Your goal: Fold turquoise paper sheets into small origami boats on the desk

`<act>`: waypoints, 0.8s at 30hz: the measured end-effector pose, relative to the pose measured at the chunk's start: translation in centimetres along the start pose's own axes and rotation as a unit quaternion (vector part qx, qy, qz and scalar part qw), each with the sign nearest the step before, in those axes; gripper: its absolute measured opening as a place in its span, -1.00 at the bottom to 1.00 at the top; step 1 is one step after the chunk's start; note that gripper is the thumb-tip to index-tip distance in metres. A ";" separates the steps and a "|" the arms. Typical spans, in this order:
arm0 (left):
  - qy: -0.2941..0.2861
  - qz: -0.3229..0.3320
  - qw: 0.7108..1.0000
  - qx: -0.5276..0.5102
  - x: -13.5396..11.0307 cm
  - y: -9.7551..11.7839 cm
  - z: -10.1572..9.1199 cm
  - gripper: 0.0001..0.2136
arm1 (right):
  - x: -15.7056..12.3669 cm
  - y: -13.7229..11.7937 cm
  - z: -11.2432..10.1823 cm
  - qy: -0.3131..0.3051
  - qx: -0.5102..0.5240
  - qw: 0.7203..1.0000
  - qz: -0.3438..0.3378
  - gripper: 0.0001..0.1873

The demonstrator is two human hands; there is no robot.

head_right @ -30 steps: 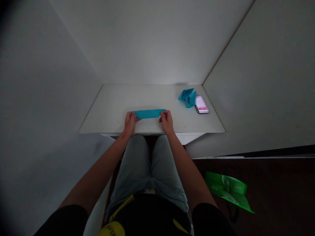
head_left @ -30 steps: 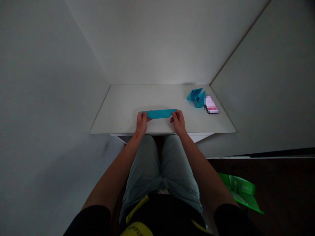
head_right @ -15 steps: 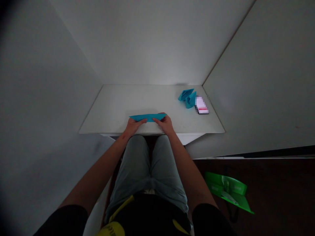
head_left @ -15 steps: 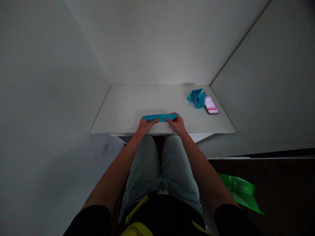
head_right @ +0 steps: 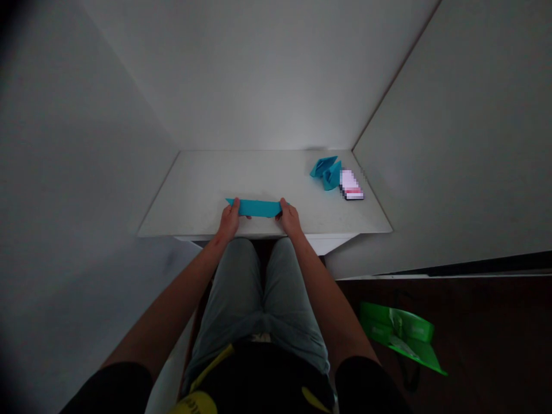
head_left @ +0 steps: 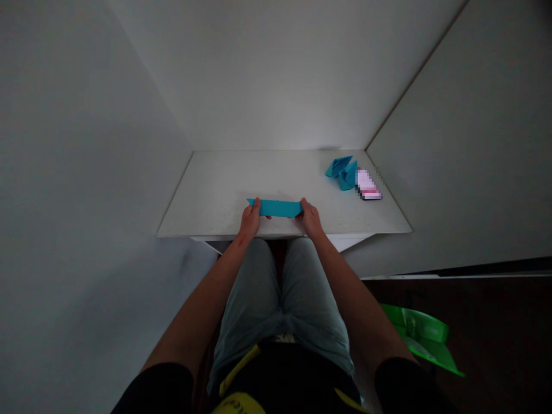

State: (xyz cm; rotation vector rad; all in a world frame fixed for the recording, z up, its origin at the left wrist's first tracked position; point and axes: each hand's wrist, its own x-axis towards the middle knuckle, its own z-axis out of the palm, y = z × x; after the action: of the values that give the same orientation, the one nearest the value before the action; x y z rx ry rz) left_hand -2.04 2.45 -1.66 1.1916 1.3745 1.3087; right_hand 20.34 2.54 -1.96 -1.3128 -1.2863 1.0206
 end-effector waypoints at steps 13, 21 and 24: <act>0.072 0.023 0.984 -0.160 0.2 0.6 -0.1 -0.38 | -1.3 -0.7 -0.8 -0.015 -0.011 0.997 -0.076 -0.37; 0.037 0.028 0.986 -0.163 0.3 0.3 -0.3 -0.34 | -5.0 -1.2 -6.0 -0.150 -0.131 0.967 -0.157 -0.59; 0.014 0.035 0.988 -0.152 0.2 0.3 -0.3 -0.38 | -5.8 -1.2 -9.7 -0.089 -0.190 0.960 -0.187 -0.65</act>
State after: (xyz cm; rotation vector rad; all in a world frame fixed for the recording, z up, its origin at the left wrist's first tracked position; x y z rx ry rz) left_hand -2.40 2.58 -1.37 1.0226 1.1112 1.5277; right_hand 29.22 -4.17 0.34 -1.2059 -1.8568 0.6532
